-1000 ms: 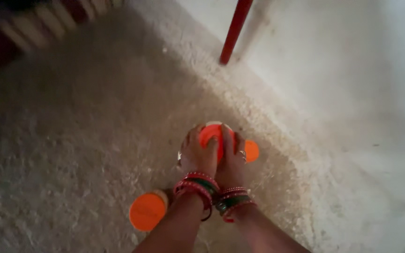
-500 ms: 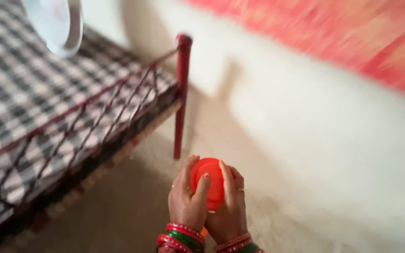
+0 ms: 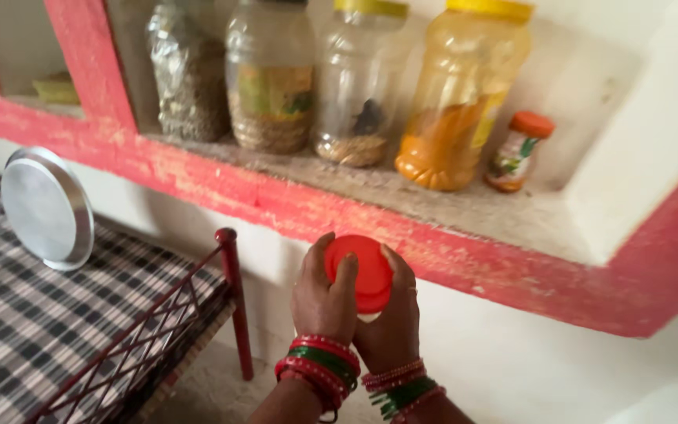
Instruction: The person kneels on the floor next to a bed, twists the orange lids onto small plastic jars to close them, and lifts the jars up to a red-painted wall shelf. They arrange the closed jars alongside larger storage jars already on the shelf and then lower their hands.
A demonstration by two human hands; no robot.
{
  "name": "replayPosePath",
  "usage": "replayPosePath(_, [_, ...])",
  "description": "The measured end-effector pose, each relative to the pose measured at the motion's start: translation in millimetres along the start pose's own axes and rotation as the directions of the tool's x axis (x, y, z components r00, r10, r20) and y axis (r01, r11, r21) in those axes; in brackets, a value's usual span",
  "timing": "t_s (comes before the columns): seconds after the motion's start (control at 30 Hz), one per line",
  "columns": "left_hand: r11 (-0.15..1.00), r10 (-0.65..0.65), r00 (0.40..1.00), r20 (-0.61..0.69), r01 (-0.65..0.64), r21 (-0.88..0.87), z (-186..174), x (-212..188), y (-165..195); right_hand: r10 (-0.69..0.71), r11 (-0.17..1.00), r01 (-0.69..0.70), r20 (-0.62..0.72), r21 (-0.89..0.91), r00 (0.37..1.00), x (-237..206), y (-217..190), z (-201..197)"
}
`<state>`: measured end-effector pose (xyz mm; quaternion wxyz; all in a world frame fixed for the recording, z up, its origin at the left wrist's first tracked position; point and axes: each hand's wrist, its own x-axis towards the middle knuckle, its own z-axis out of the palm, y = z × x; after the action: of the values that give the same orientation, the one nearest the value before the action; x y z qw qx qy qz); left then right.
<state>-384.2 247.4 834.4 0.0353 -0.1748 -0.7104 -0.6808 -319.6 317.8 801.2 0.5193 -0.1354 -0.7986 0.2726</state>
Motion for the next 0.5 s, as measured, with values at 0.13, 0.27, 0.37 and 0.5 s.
replayPosePath(0.13, [0.987, 0.160, 0.987, 0.003, -0.160, 0.004, 13.8, 12.5, 42.5, -0.037, 0.999, 0.039, -0.065, 0.024, 0.997, 36.9, -18.6, -26.0])
replayPosePath(0.27, [0.981, 0.191, 0.981, 0.024, -0.190, -0.047, 26.6, 15.9, 81.0, -0.073, 0.997, 0.074, -0.120, 0.006, 0.990, 63.7, -33.8, -53.2])
replayPosePath(0.37, [0.984, 0.170, 0.985, 0.025, -0.168, -0.067, 39.6, 19.2, 115.1, -0.079, 0.996, 0.084, -0.142, 0.028, 0.987, 90.1, -39.3, -73.6])
replayPosePath(0.5, [0.983, 0.179, 0.981, 0.070, -0.175, -0.062, 62.1, 22.5, 158.4, -0.170, 0.985, 0.166, -0.193, -0.038, 0.966, 122.2, -36.1, -105.7])
